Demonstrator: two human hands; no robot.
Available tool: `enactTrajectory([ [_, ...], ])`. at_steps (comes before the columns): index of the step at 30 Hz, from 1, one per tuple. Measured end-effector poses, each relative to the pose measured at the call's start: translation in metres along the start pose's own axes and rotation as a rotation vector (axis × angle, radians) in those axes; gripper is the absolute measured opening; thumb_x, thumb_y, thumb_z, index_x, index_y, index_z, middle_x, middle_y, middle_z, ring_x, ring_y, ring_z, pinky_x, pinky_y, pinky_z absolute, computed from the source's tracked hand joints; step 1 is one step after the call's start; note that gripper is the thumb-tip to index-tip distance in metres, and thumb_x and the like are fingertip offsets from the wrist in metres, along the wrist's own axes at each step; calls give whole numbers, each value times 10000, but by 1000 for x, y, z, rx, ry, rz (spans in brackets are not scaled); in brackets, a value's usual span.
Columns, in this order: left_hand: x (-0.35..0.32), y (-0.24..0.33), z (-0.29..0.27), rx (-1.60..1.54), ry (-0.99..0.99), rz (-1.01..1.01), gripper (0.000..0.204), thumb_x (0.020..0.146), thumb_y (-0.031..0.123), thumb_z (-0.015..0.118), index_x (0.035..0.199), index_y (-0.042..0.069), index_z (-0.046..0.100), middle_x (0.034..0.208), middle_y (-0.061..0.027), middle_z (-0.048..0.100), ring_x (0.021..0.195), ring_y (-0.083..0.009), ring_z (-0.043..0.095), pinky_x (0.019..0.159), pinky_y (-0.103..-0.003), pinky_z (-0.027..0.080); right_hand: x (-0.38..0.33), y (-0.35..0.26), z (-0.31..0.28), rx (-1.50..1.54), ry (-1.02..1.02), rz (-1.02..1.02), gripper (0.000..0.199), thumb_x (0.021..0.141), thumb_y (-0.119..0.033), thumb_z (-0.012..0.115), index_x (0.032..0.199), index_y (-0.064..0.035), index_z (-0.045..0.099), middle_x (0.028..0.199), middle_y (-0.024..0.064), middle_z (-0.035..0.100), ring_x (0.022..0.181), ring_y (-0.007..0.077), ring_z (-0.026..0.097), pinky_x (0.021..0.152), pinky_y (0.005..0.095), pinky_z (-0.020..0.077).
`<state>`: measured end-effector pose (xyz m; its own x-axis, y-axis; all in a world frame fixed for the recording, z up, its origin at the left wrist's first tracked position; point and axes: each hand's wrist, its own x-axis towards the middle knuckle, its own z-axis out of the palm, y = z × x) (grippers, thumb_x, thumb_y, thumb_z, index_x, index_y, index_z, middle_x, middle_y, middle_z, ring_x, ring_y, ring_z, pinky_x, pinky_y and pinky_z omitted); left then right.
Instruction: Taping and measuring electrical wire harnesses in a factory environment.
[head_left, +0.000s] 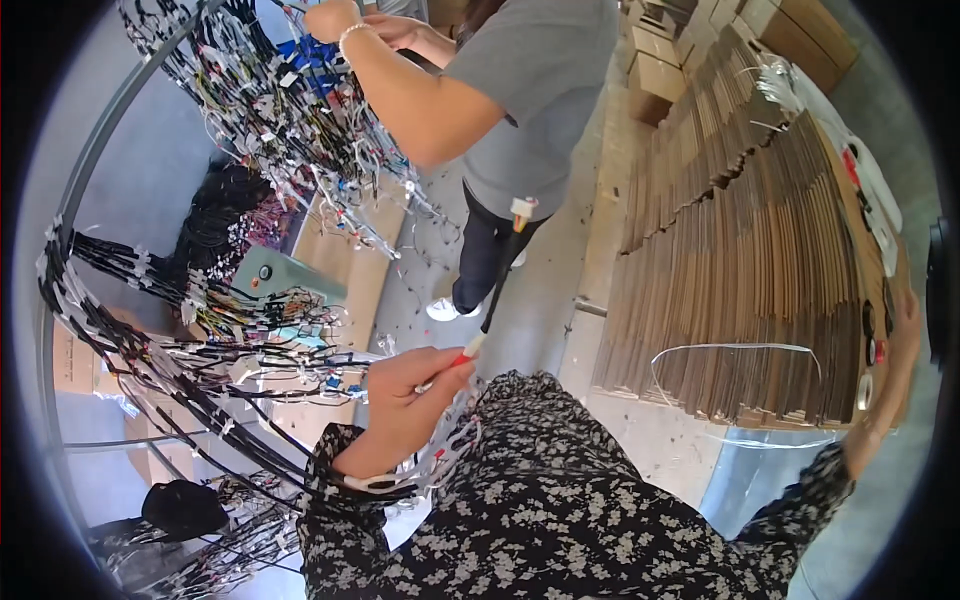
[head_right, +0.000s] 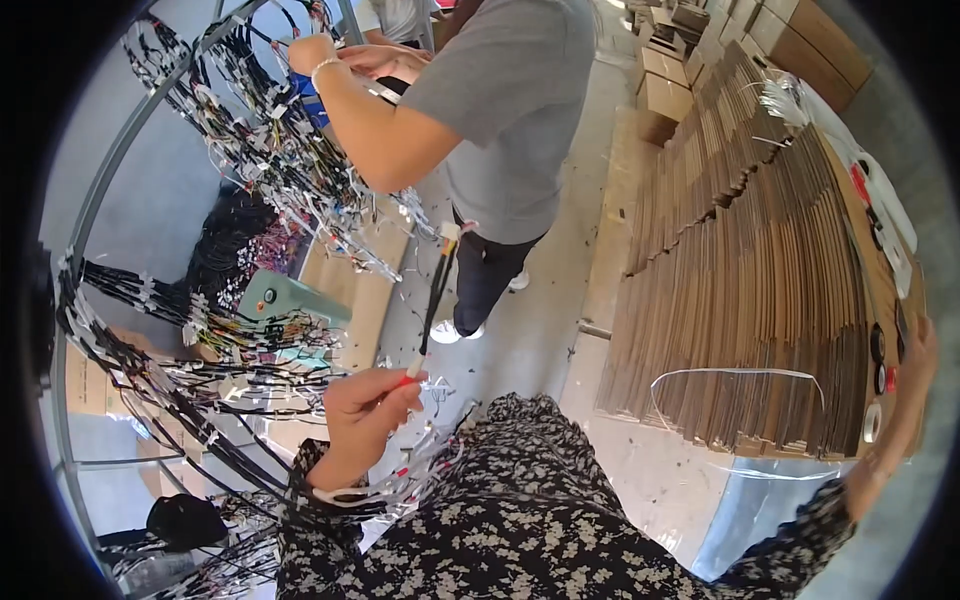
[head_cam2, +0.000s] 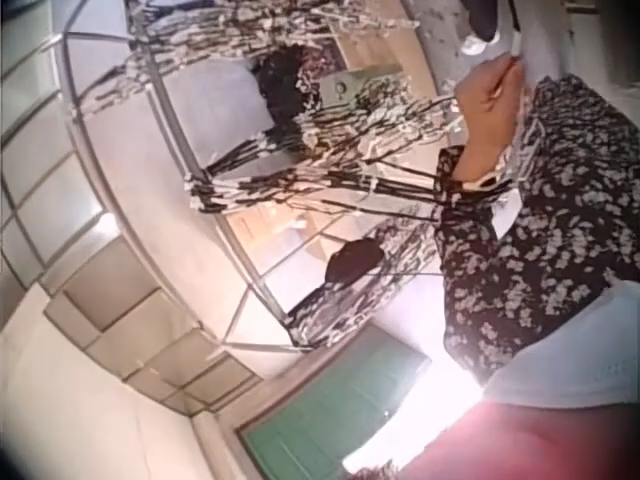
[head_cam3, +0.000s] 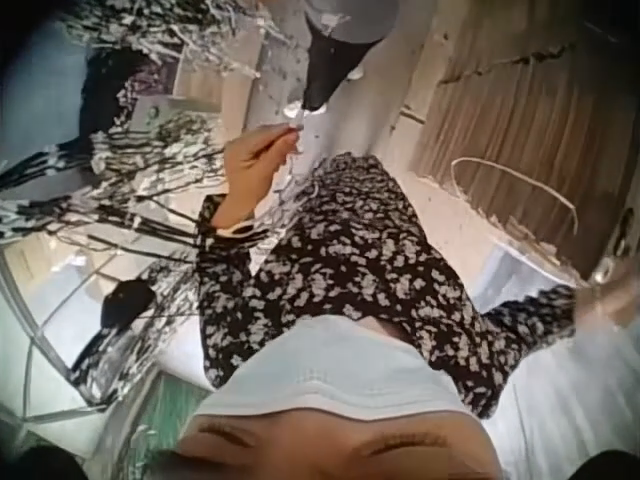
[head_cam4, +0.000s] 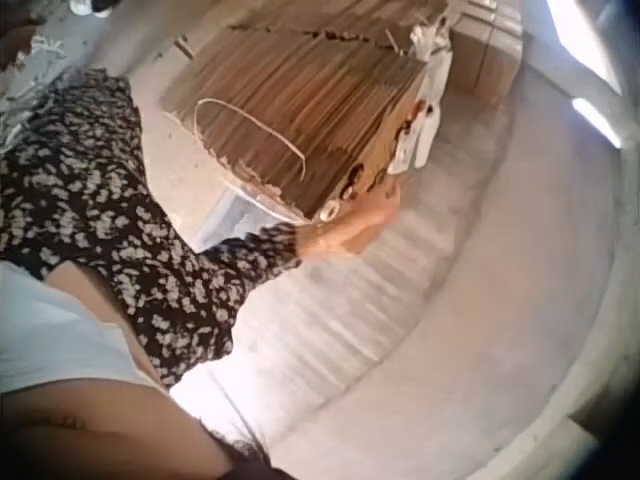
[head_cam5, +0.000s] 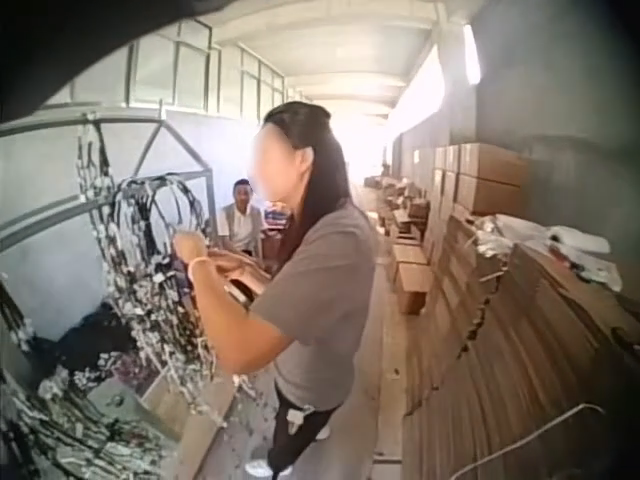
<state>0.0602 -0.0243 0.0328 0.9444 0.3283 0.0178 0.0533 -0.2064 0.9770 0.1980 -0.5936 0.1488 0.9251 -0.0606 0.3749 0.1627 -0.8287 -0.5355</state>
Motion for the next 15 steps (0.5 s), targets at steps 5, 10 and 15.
enactTrajectory([
  [5,14,-4,10,369,16,515,156,812,17,750,965,16,723,653,-92,611,517,-225,554,474,-316,393,-47,-194,190,372,-547,-388,268,881,-115,696,1131,-23,680,969,49,652,828,139,654,671,258,520],
  [10,8,1,-1,439,-27,707,212,798,-2,754,1006,-14,713,675,-97,634,539,-232,583,477,-328,419,-113,-277,272,1228,-662,-56,195,891,-49,723,1068,2,657,887,33,660,751,61,611,654,211,495],
  [15,-6,-7,-16,-179,-308,139,157,908,58,692,1044,-15,720,731,-75,687,537,-99,559,481,-217,386,-118,-288,271,1335,-796,51,123,949,-57,664,1014,44,637,947,32,644,825,59,609,681,207,488],
])
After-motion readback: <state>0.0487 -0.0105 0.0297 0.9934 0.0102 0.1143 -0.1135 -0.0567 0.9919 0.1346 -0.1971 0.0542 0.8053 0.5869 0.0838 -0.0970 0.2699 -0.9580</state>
